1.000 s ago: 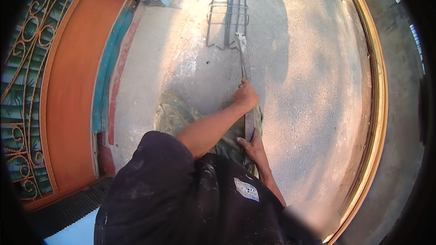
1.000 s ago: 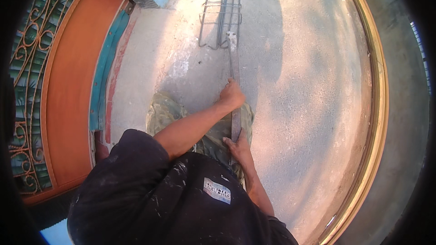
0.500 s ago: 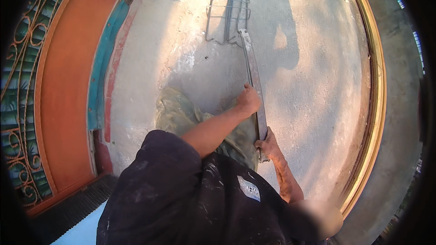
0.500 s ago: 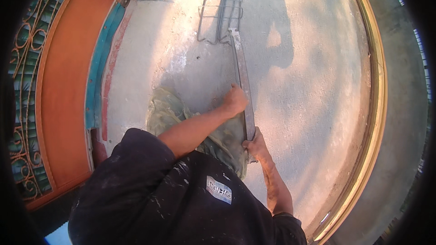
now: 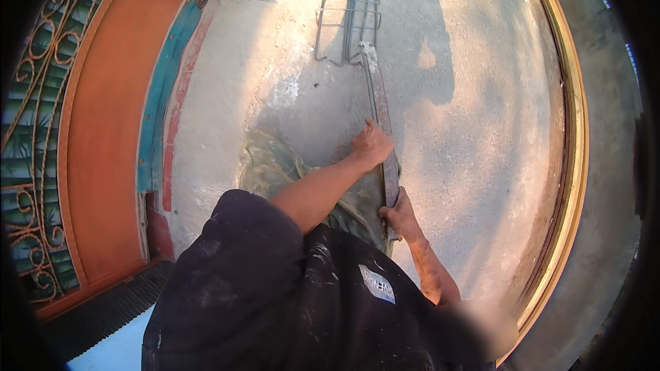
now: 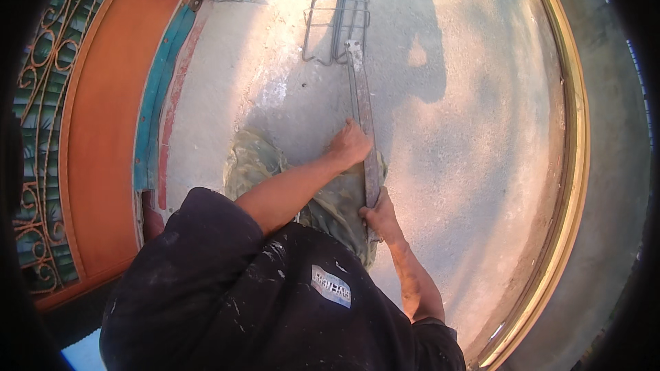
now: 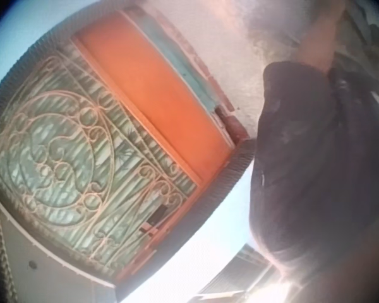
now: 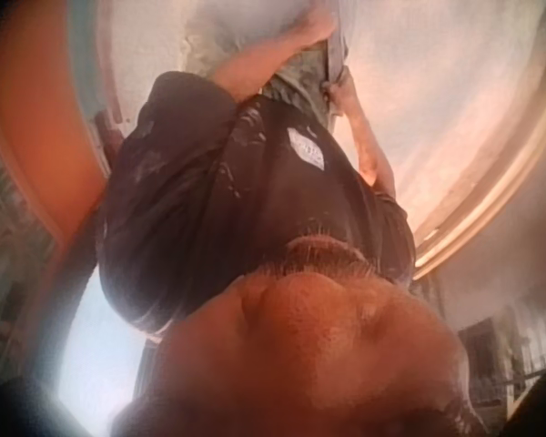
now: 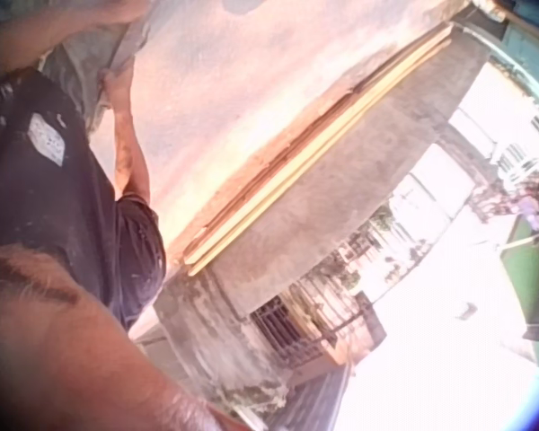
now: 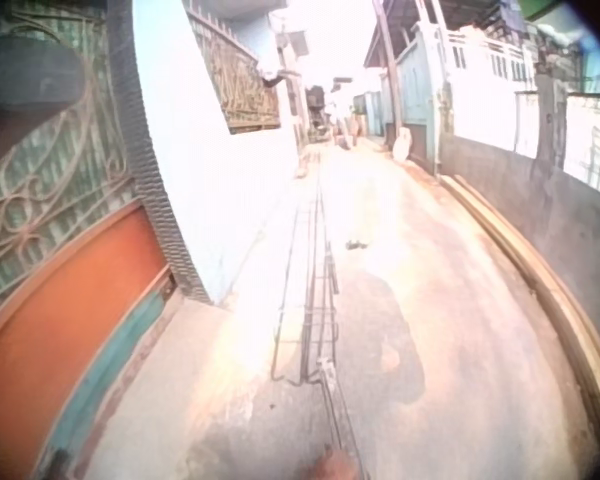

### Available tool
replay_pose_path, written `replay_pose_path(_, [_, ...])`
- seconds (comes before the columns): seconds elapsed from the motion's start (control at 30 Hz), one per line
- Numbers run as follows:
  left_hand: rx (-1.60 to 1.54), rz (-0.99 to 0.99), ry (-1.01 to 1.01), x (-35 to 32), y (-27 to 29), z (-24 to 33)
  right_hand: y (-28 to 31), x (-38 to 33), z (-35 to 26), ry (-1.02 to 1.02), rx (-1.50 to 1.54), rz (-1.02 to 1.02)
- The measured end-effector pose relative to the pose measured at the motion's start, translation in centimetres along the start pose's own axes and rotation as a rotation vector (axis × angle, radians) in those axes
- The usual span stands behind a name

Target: The person uses a long metal bar as a lever to bend and shape a metal wire frame on a concrete floor. They repeatedly position the bar under the frame and apply downward pressure to adjust the wire's curvature. The person also uses a hammer to tap the frame and a broom to sweep the area.

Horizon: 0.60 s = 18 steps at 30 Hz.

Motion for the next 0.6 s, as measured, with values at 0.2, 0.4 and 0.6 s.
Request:
replay_pose_path(0.2, [-0.010,0.040,0.103,-1.4,1.1,0.7,0.3,-2.7,0.0,-0.037,-0.351,0.161])
replay_pose_path(0.4, [-0.035,-0.008,0.040,-1.2,-0.9,1.0,1.6,-2.7,2.0,-0.110,-0.403,0.174])
replay_pose_path(0.6, [-0.026,0.036,0.101,-0.4,-1.0,-5.0,3.4,-1.4,3.6,-0.099,-0.439,0.127])
Point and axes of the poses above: each hand's wrist, its own x-axis towards the middle knuckle, its own y-axis out of the back of the hand, z = x × y, the point moved 9 cm from there along x, towards the middle knuckle, and after that the axes turned 3 degrees about -x, right-handed, at the moved point
